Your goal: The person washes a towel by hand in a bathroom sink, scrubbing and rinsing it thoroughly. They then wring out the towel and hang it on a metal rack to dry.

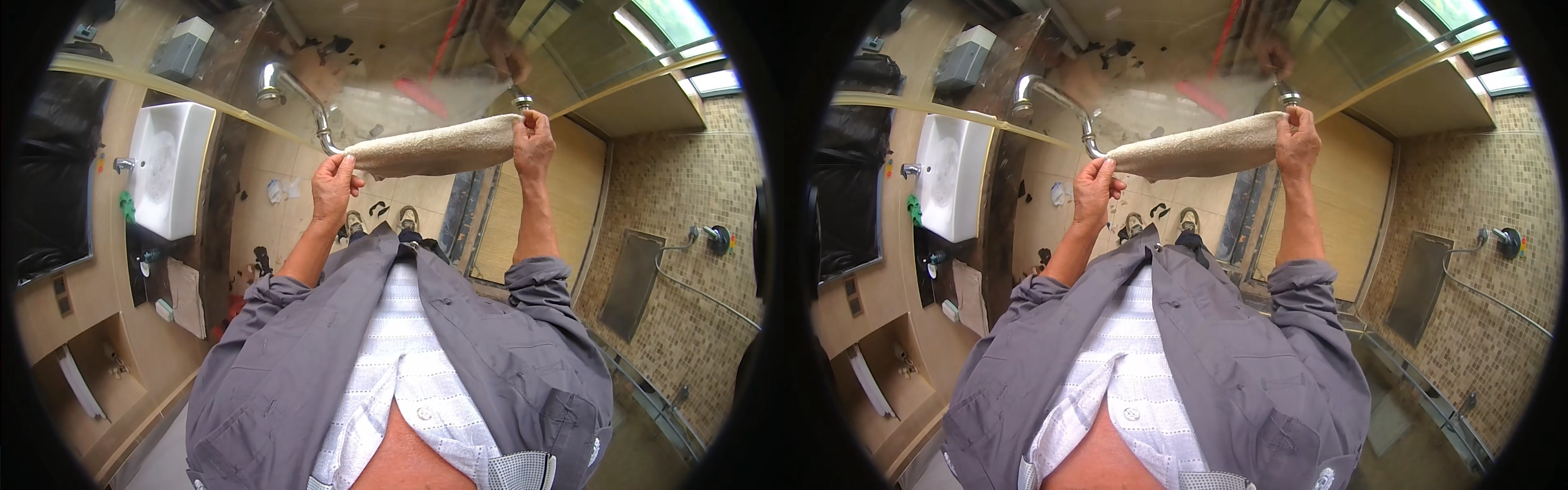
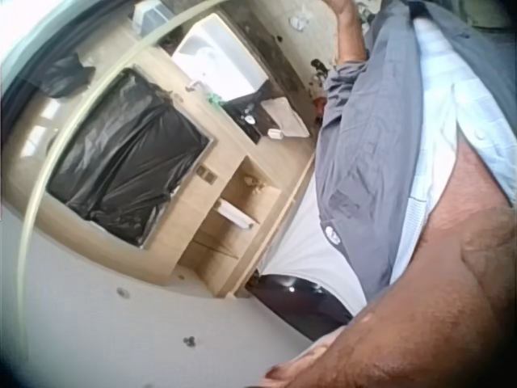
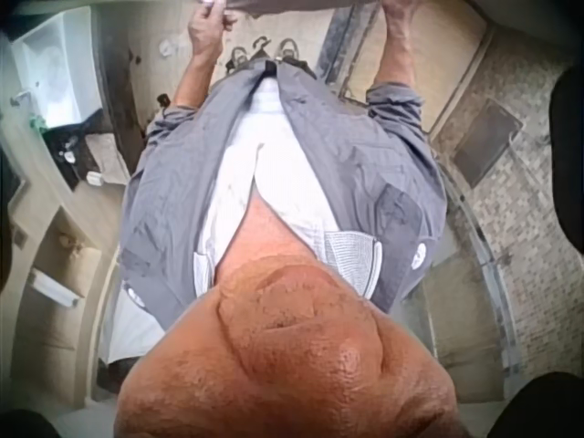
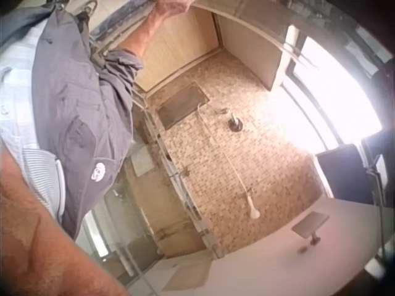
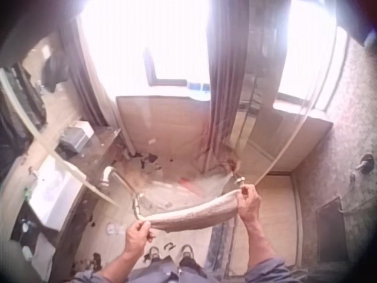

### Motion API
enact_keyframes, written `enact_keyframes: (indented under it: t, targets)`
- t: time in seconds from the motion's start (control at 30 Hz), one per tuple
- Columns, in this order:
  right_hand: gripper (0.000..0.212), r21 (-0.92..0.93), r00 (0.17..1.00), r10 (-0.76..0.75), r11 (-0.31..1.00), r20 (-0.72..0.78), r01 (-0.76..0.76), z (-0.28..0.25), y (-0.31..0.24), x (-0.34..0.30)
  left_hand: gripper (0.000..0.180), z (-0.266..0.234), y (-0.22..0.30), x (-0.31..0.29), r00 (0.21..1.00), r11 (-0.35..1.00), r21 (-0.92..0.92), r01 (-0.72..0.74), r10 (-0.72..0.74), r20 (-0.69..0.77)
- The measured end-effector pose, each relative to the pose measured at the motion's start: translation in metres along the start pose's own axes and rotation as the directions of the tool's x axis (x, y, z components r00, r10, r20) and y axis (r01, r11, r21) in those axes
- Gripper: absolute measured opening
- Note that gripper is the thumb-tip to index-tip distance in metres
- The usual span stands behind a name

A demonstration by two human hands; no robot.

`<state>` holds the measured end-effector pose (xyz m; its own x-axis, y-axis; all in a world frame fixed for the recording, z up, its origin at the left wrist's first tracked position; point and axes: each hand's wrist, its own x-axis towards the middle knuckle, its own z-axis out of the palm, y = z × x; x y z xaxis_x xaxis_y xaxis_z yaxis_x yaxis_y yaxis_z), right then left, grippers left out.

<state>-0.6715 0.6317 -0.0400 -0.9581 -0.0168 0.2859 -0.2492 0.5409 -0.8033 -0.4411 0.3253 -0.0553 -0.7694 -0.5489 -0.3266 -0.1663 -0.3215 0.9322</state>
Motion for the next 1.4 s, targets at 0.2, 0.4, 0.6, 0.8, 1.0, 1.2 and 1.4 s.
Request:
enact_keyframes:
  t: [0.2, 0.4, 0.6, 0.8, 1.0, 1.2, 1.4]
  targets:
    - [0.022, 0.006, 0.998, 0.064, 0.998, 0.006, -0.064, 0.002, 0.017, -0.004, 0.021, 0.001, -0.005, -0.003, 0.998, 0.998, 0.065, -0.006, 0.010, -0.065]
    - [0.020, 0.061, 0.997, 0.071, 0.996, 0.003, -0.071, 0.005, 0.009, -0.004, 0.020, 0.007, -0.001, -0.005, 0.983, 0.994, 0.050, -0.094, 0.100, -0.155]
    - [0.018, 0.028, 0.999, 0.029, 0.999, -0.017, -0.029, 0.008, 0.011, -0.009, 0.021, -0.004, -0.015, -0.006, 0.988, 0.987, 0.155, 0.038, -0.014, -0.155]
    - [0.016, -0.015, 0.998, 0.056, 0.998, -0.025, -0.056, 0.005, 0.005, -0.011, 0.027, -0.007, -0.022, -0.007, 0.986, 0.948, 0.300, 0.108, -0.062, -0.158]
    - [0.016, -0.024, 0.977, -0.203, 0.978, 0.069, 0.205, 0.025, -0.050, -0.040, 0.030, -0.026, -0.036, -0.002, 0.995, 0.898, 0.439, -0.006, 0.047, -0.083]
    - [0.012, 0.343, 0.790, -0.365, 0.916, 0.493, 0.209, 0.108, -0.130, -0.119, 0.027, -0.057, -0.038, -0.027, 0.995, 0.906, 0.421, -0.042, 0.000, 0.100]
    - [0.015, 0.215, 0.777, -0.270, 0.961, 0.569, 0.176, 0.147, -0.167, -0.162, 0.028, -0.201, -0.045, -0.074, 0.977, 0.911, 0.403, 0.091, -0.003, -0.213]
